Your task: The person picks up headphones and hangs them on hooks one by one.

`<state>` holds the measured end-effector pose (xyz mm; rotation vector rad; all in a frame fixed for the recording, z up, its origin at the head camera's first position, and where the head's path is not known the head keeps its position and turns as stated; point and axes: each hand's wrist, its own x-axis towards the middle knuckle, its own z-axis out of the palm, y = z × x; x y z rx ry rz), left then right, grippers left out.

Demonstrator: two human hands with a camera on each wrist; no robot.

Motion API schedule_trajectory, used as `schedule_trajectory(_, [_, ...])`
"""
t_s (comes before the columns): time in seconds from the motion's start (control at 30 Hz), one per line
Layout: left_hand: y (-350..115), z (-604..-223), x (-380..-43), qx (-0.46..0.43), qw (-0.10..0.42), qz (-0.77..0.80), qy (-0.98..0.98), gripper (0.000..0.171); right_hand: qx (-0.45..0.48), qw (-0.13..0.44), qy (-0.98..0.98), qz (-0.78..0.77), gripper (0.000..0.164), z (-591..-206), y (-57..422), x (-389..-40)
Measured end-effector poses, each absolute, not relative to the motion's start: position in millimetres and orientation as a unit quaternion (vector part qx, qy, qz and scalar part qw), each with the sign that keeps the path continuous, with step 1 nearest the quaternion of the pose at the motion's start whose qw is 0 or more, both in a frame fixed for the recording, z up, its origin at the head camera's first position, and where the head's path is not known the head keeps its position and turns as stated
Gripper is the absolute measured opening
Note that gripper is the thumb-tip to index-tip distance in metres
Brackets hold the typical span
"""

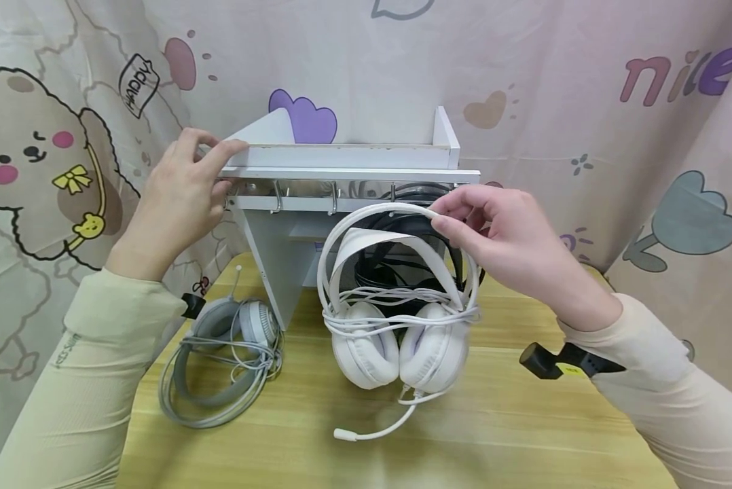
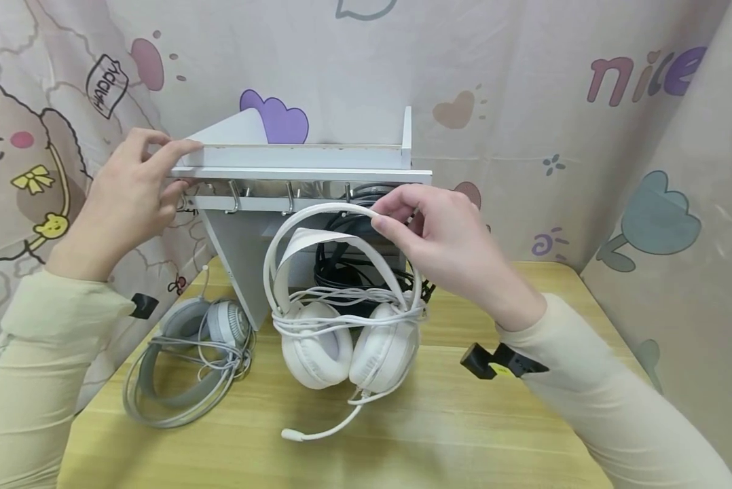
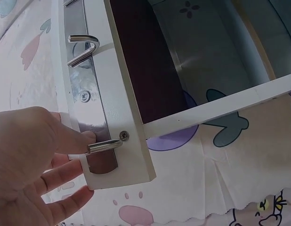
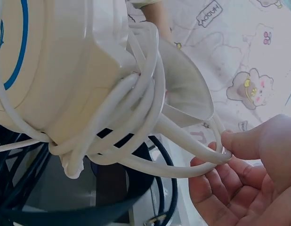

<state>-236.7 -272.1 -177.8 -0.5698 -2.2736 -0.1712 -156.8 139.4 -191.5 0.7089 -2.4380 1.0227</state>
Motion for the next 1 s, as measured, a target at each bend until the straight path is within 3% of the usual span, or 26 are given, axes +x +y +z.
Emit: schedule_trajectory(1.0, [-276,-175,-237,-0.235,0.388,-0.066,-0.889,0.059,0.252,0.181,-0.864,0.396,0.01,-189,90,-169])
